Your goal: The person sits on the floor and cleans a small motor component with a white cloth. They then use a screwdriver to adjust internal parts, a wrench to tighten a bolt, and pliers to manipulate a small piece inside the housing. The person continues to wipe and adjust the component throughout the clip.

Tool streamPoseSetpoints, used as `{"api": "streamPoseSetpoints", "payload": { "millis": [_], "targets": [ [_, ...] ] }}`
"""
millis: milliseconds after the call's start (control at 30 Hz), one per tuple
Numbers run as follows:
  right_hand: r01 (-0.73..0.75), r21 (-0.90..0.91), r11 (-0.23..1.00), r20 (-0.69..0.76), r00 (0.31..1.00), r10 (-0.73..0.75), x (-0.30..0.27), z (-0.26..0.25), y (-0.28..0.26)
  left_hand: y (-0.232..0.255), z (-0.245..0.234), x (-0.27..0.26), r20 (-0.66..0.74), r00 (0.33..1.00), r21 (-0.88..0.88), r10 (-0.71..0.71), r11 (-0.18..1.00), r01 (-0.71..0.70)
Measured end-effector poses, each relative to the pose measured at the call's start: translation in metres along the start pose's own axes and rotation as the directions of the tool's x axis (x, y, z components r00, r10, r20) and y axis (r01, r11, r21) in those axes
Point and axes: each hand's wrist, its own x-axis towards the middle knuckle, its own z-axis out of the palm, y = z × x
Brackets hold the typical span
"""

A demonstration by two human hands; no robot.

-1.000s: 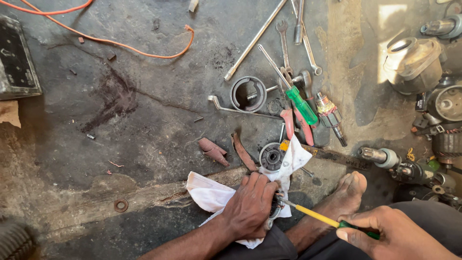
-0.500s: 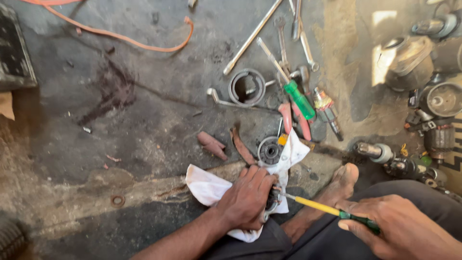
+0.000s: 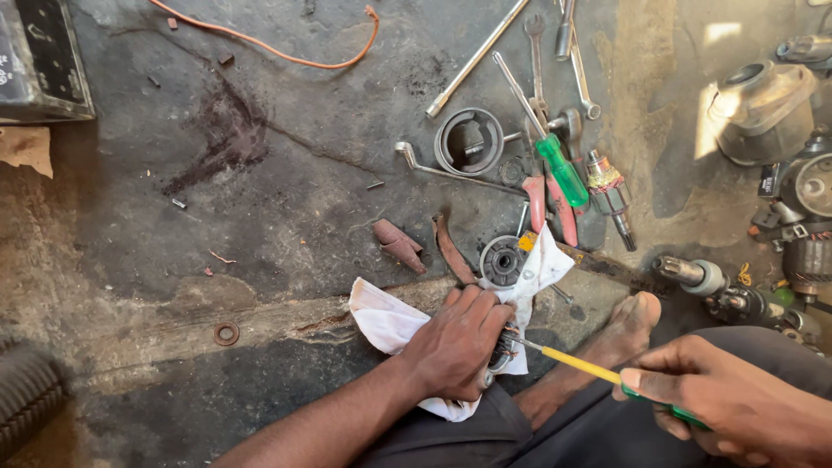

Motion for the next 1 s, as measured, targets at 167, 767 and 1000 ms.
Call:
{"api": "streamPoseSetpoints", "payload": {
  "millis": [167, 767, 1000],
  "targets": [
    [0.088, 0.279, 0.956, 0.092, 0.989, -0.118, 0.025, -0.021, 0.026, -0.002, -0.003, 0.002, 0.005, 1.0, 0.003, 0.003, 1.0, -0.003],
    [0.033, 0.366, 0.93, 0.06, 0.996, -0.059, 0.075, -0.021, 0.08, -0.008, 0.004, 0.004, -0.019, 1.0, 0.009, 0.005, 1.0, -0.005],
    [0.11, 0.261, 0.959, 0.096, 0.986, -0.139, 0.079, -0.027, 0.072, -0.007, 0.0, 0.012, 0.062, 0.998, -0.011, -0.027, 1.0, 0.028]
  ]
}}
